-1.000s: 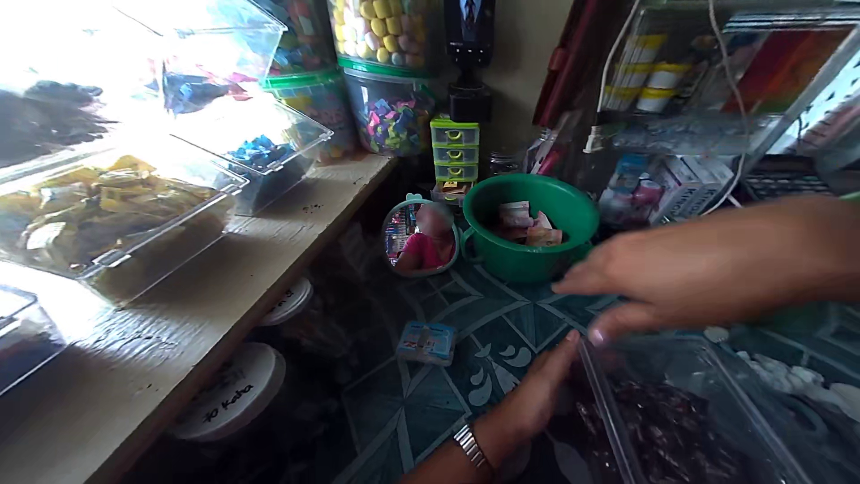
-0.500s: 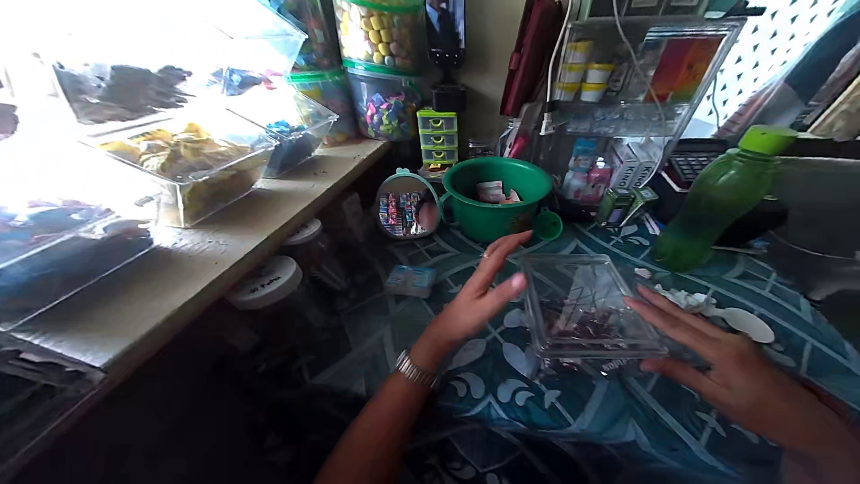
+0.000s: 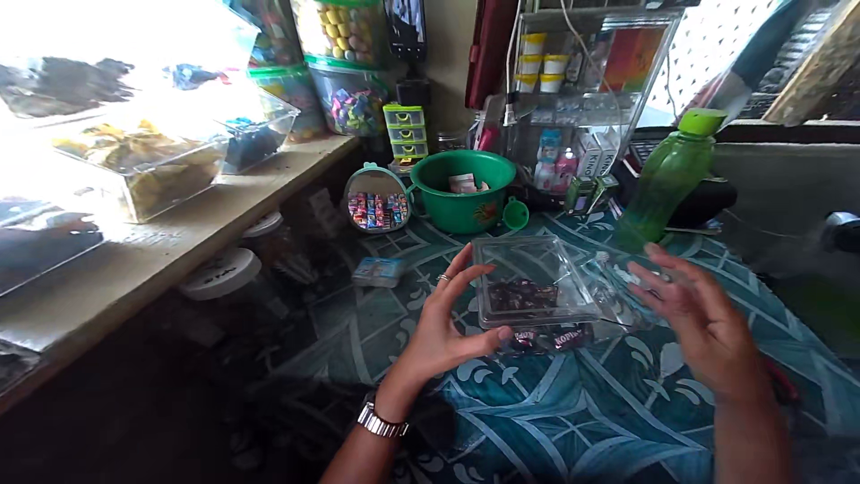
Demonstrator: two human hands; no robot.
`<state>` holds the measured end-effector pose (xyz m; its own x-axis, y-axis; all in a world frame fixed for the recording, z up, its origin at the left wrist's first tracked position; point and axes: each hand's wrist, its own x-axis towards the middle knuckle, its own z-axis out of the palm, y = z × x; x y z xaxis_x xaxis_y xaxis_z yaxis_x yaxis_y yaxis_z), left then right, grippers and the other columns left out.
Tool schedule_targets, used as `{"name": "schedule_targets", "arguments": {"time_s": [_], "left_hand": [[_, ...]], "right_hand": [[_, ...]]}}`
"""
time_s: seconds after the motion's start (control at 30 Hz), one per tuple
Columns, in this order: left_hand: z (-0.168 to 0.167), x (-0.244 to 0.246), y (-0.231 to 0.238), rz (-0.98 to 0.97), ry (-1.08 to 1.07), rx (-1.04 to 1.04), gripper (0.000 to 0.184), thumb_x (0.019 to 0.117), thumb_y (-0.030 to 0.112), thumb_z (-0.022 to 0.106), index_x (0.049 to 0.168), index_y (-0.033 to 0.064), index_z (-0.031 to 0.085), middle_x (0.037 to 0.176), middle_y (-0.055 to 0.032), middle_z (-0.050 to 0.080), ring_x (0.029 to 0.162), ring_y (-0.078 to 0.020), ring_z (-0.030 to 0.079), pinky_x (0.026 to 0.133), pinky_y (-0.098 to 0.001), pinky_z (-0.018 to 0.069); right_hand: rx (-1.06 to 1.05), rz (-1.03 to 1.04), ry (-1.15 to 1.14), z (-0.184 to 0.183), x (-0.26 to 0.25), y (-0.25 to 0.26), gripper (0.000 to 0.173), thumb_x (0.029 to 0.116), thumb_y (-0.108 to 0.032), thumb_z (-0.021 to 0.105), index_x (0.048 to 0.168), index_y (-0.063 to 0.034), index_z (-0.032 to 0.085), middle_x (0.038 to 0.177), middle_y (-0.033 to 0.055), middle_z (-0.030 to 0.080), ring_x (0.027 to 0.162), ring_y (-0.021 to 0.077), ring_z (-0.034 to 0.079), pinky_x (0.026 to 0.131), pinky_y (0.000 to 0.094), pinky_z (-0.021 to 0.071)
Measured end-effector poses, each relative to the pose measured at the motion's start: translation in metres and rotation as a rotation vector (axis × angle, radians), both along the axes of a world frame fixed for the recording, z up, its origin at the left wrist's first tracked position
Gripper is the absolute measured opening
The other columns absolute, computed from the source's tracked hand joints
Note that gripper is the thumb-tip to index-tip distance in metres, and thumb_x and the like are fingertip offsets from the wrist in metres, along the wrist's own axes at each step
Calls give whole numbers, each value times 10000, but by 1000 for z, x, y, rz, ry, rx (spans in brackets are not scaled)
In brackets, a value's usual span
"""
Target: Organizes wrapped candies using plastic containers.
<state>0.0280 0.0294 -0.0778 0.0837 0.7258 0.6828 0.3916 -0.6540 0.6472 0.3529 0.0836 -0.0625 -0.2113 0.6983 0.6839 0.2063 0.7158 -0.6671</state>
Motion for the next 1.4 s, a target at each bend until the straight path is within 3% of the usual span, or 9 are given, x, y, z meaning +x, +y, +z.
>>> {"name": "schedule_targets", "arguments": {"time_s": [0.23, 0.37, 0.47, 0.6, 0.77, 0.9, 1.03, 1.3, 1.4], "left_hand": [[20, 26, 1, 110, -403, -66, 710, 959, 532, 598, 1418, 3, 486, 1336, -34, 603, 1153, -45, 604, 1002, -278, 515], [37, 13, -2, 125, -843, -214, 648, 1058, 541, 301, 1446, 29, 392, 1304, -114, 614, 1153, -184, 649, 1015, -373, 525], [34, -13, -26, 266, -891, -150, 656, 1082, 510, 168, 1465, 0, 321, 1322, -140, 611, 1146, -209, 663, 996, -383, 534], [-16, -59, -74, 510, -445, 124, 799, 956, 576, 594, 1403, -57, 398, 1436, -86, 521, 1324, -114, 521, 1101, -324, 467], [-56, -73, -109, 633, 162, 119, 753, 819, 522, 776, 1327, 20, 537, 1549, -341, 342, 1481, -285, 363, 1155, -372, 395], [-55, -78, -114, 634, 301, 4, 753, 835, 534, 736, 1331, -2, 555, 1530, -355, 380, 1452, -349, 412, 1152, -416, 396], [-47, -93, -106, 723, 616, -132, 735, 921, 633, 526, 1308, 22, 658, 1455, -247, 546, 1396, -467, 461, 1117, -771, 219], [-20, -103, -96, 763, 591, -406, 634, 1001, 446, 512, 1485, 36, 511, 1592, -295, 336, 1471, -544, 274, 1156, -751, 142], [-10, -82, -85, 713, 437, -107, 496, 984, 309, 602, 1380, 10, 605, 1507, -287, 466, 1401, -455, 455, 1130, -588, 386]], "right_hand": [[-202, -304, 33, -29, 32, -7, 604, 1064, -329, 469, 1497, 86, 400, 1511, 280, 451, 1330, 257, 561, 1066, 381, 510], [100, -457, -66, -38, 38, -17, 463, 1067, -230, 496, 1352, 128, 563, 1457, 343, 491, 1393, 339, 496, 1122, 387, 448], [187, -417, -60, -34, 35, -28, 377, 1076, -159, 475, 1260, 136, 620, 1297, 290, 624, 1206, 186, 635, 1007, 280, 525], [-241, -228, -89, -23, 28, -45, 477, 1124, -260, 358, 1405, 115, 448, 937, 91, 724, 718, 64, 711, 639, 255, 615], [-735, -25, -96, -9, 13, -36, 651, 1107, -470, 205, 1605, -56, 134, 822, 65, 721, 629, 178, 730, 550, 333, 625], [-974, 191, -122, 3, 12, -27, 730, 1062, -615, 224, 1606, -150, 79, 949, 98, 773, 661, 224, 754, 549, 329, 628], [-1085, 237, -111, 13, -3, -21, 656, 1107, -445, 295, 1617, -187, -28, 1127, 160, 726, 782, 279, 764, 610, 361, 641], [-1304, 112, 131, 34, -21, -5, 484, 1138, -259, 302, 1586, -160, 147, 1077, 192, 684, 803, 285, 754, 651, 360, 637], [-1266, 67, 279, 33, -31, 2, 424, 1127, -153, 301, 1542, -85, 250, 1044, 170, 674, 778, 250, 752, 675, 348, 645]]}}
